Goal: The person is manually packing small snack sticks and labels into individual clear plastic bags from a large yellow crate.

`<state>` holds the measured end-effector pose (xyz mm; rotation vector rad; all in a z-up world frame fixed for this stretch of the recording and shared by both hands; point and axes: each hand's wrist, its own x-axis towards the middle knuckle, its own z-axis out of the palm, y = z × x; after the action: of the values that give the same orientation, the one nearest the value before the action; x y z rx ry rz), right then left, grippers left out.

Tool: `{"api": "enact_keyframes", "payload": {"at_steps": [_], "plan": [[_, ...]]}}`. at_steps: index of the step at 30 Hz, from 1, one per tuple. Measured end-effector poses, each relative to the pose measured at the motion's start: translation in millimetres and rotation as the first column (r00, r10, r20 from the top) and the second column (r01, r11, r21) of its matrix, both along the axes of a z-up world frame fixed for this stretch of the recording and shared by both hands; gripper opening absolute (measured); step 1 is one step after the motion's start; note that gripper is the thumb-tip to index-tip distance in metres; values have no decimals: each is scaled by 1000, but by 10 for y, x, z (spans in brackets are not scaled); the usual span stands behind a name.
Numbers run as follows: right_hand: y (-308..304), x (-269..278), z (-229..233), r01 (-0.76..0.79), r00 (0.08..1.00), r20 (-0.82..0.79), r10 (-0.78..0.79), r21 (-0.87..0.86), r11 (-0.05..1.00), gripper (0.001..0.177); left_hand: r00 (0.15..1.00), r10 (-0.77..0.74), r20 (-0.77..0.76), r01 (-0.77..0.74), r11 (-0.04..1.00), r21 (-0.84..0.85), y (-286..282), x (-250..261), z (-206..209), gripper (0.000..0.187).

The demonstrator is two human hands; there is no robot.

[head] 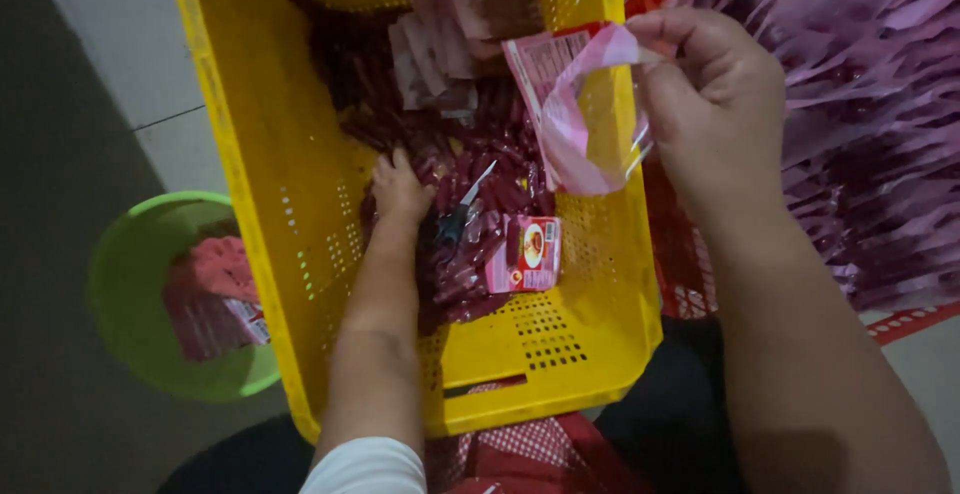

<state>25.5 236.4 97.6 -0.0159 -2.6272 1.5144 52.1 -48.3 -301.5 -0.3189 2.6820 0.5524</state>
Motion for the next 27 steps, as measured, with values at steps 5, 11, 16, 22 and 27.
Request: {"api": "enact_keyframes", "payload": {"at_steps": [5,11,16,22,27], "plan": [[-61,24,-8,31,999,27,-33,75,997,16,993,-2,-119,-12,994,-112,118,4,-99,95],[-29,21,-64,-22,999,42,19,68,997,23,939,70,-336,-53,997,59,107,6,-314,42],[-18,0,-87,-51,995,93,38,139,989,23,953,258,-157,-213,943,255,-74,-57,-23,37],[27,7,-130,-98,995,43,93,130,987,26,733,680,-23,-458,518,722,-435,-82,-461,57],[37,47,-123,-110,994,22,108,117,987,24,639,756,142,-466,234,854,-493,-195,-38,69]]}}
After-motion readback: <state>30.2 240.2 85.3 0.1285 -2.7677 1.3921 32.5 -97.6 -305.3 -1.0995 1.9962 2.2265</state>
